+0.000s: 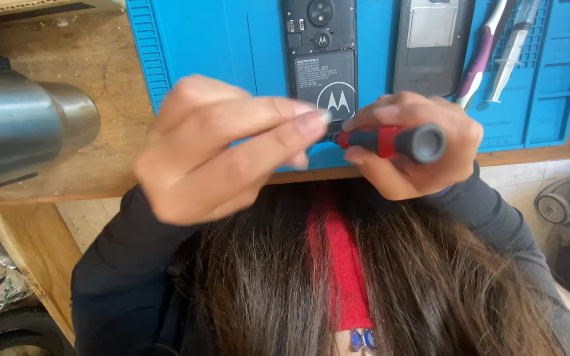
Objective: The person uses a screwdriver to tighten screws on a smartphone's internal components, including the camera module and battery area. They also use a red plastic tool to handle small parts and place a battery into the phone chassis.
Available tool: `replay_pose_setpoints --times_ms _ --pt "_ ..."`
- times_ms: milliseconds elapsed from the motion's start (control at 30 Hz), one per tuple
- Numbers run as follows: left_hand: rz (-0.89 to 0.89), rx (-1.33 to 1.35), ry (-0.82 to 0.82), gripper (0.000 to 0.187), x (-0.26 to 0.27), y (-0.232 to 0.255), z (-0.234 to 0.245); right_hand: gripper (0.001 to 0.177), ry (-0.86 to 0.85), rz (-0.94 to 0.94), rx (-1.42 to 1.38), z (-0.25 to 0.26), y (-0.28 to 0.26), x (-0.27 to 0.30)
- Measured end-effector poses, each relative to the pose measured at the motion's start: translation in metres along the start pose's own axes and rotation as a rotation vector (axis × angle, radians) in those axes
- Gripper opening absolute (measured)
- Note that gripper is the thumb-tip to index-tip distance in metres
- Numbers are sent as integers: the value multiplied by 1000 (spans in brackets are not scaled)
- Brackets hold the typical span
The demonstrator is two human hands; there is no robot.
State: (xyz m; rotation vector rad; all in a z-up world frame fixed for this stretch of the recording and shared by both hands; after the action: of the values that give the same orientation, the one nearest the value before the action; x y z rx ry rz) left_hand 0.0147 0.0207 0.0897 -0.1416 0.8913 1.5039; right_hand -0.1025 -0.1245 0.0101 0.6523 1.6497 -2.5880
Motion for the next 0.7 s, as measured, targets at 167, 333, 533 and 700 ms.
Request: replay_pose_setpoints --times_ms 167,333,533,700 --pt "-108 95 127 16 -39 14 -11 34 -58 -92 20 8 11 4" --pt "-351 91 298 8 -43 29 -19 42 -216 -95 -206 13 25 12" --pt "-330 180 61 11 -43 28 -12 16 -387 28 -387 11 -19 -36" --pt "-324 182 62 16 -42 28 -9 52 -210 -167 -279 11 -1 -29"
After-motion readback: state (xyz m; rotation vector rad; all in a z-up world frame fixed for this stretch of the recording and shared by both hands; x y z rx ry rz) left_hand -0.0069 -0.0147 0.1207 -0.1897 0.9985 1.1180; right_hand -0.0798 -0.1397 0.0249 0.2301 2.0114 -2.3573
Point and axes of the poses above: each hand's wrist, its own x-axis away from the middle knuckle, its own z-axis out of the back of the hand, y = z × x, the point moved 7 cm from there along -x, towards the middle knuckle, and after that the axes turned 8 degrees about -x, right-handed, at the moved point
